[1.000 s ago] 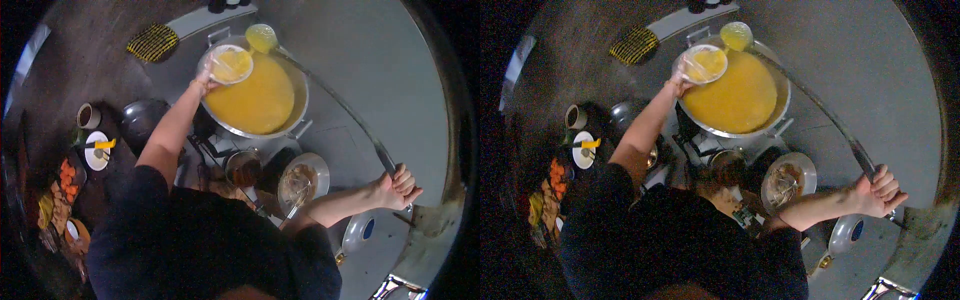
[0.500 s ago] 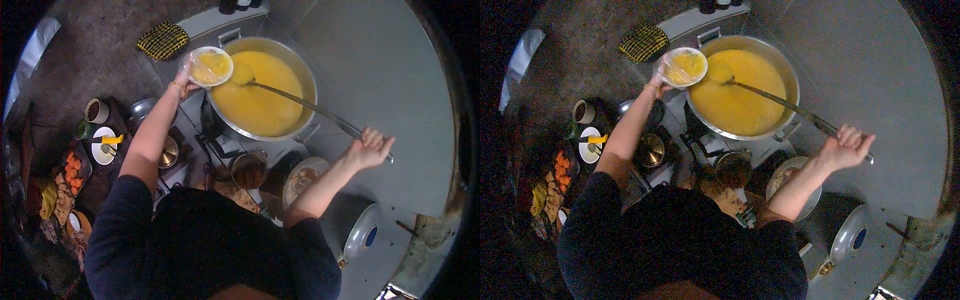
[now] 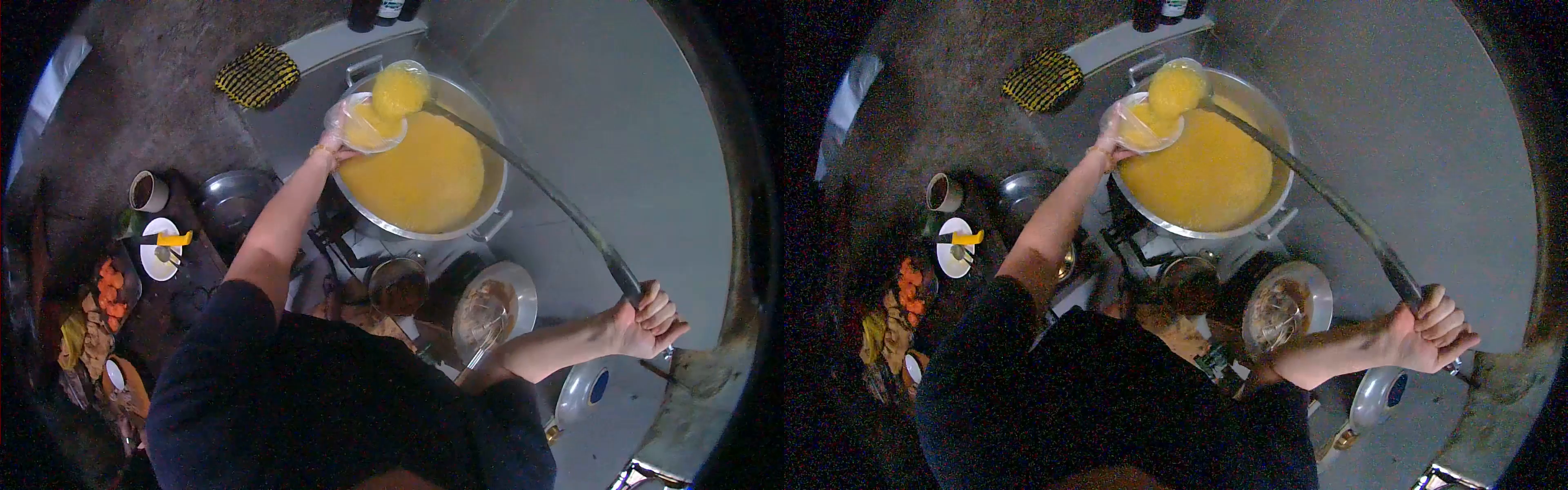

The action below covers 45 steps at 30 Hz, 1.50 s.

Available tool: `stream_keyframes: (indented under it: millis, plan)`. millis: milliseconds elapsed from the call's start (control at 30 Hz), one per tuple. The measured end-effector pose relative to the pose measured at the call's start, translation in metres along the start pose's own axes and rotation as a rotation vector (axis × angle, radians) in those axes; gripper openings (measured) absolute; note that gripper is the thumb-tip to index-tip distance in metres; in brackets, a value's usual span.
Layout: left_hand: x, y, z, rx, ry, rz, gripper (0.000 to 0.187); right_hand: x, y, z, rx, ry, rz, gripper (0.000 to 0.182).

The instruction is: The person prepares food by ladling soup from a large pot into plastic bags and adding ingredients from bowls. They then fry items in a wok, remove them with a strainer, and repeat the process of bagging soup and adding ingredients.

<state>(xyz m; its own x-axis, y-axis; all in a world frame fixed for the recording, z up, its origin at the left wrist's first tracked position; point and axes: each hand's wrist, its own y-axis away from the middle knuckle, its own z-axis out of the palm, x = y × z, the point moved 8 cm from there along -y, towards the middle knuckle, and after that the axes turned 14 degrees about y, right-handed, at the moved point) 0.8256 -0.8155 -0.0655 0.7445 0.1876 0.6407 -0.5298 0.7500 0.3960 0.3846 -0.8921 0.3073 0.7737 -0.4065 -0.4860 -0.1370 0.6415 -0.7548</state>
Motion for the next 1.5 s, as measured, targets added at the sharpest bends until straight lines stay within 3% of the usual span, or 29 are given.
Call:
stream_keyframes:
  millis: [100,200,267,333,433,467,567,600,667,800,867,933,1000,1033,1067,1100,1133,1167,1200,1233,1267,1367,1400,1467,1500]
  plan:
    - [-0.022,-0.047,-0.028,-0.050,0.008,-0.033,0.084,-0.006,0.001,-0.039,0.262,0.098,-0.022,0.047]
    - [-0.036,-0.068,-0.037,-0.189,0.167,-0.085,0.080,-0.009,-0.002,-0.065,0.310,0.179,-0.029,0.047]
    - [-0.030,-0.050,-0.037,-0.173,0.230,-0.044,0.078,0.005,-0.008,-0.046,0.312,0.232,-0.026,0.045]
    - [0.017,0.035,0.000,-0.157,0.190,0.023,0.077,0.030,-0.011,0.008,0.108,0.357,-0.029,0.043]
    - [0.033,0.050,-0.039,-0.142,0.110,0.049,0.075,0.098,0.012,0.083,-0.258,0.358,0.042,0.037]
    - [0.042,0.066,-0.045,-0.159,0.075,0.051,0.075,0.122,0.021,0.077,-0.362,0.702,-0.027,0.034]
    - [0.067,0.125,-0.090,-0.047,-0.034,0.024,0.076,0.165,0.080,0.197,-0.885,0.618,0.033,0.033]
    - [0.070,0.134,-0.120,-0.010,-0.022,0.041,0.076,0.183,0.095,0.207,-1.029,0.733,0.046,0.035]
    - [0.062,0.154,-0.187,-0.067,-0.005,-0.050,0.069,0.234,0.135,0.224,-1.200,0.839,0.203,0.037]
    - [0.056,0.247,-0.292,-0.019,-0.039,-0.128,0.065,0.365,0.211,0.204,-1.260,0.863,0.540,0.034]
    - [0.052,0.292,-0.323,-0.001,-0.052,-0.156,0.063,0.390,0.240,0.218,-1.283,0.890,0.661,0.029]
    - [0.048,0.336,-0.347,0.014,-0.058,-0.174,0.060,0.332,0.240,0.287,-1.126,1.264,-0.548,0.018]
    - [0.039,0.376,-0.375,0.031,-0.043,-0.196,0.058,0.323,0.281,0.358,-1.206,0.967,-0.220,0.024]
    - [0.036,0.395,-0.388,0.039,-0.037,-0.202,0.057,0.302,0.317,0.401,-1.234,0.810,-0.196,0.023]
    - [0.031,0.413,-0.400,0.052,-0.029,-0.206,0.056,0.294,0.363,0.439,-1.387,0.618,-0.033,0.021]
    - [0.024,0.431,-0.413,0.061,-0.016,-0.206,0.055,0.290,0.415,0.471,-1.536,0.382,0.283,0.021]
    - [0.017,0.446,-0.424,0.071,0.002,-0.198,0.054,0.287,0.472,0.494,-1.672,0.087,0.427,0.025]
    - [0.010,0.461,-0.436,0.082,0.015,-0.185,0.053,0.268,0.520,0.514,-1.860,0.017,0.699,0.034]
    - [0.003,0.475,-0.447,0.094,0.028,-0.165,0.052,0.247,0.558,0.530,-1.944,-0.117,0.571,0.043]
    - [0.000,0.489,-0.457,0.104,0.033,-0.140,0.051,0.239,0.601,0.538,-2.054,-0.265,0.712,0.047]
    - [-0.003,0.498,-0.461,0.103,0.042,-0.117,0.050,0.226,0.627,0.547,-2.171,-0.285,0.791,0.044]
    - [-0.021,0.507,-0.481,0.125,0.024,-0.111,0.046,0.198,0.668,0.567,-2.236,-0.447,0.852,0.033]
    - [-0.042,0.520,-0.533,0.473,-0.310,-0.277,0.055,0.193,0.669,0.566,-2.220,-0.444,0.842,0.028]
    - [-0.078,0.523,-0.547,0.331,-0.126,-0.285,0.063,0.185,0.677,0.575,-2.222,-0.613,0.746,0.020]
    - [-0.061,0.539,-0.525,0.312,-0.084,-0.134,0.062,0.187,0.685,0.573,-2.289,-0.544,0.774,0.017]
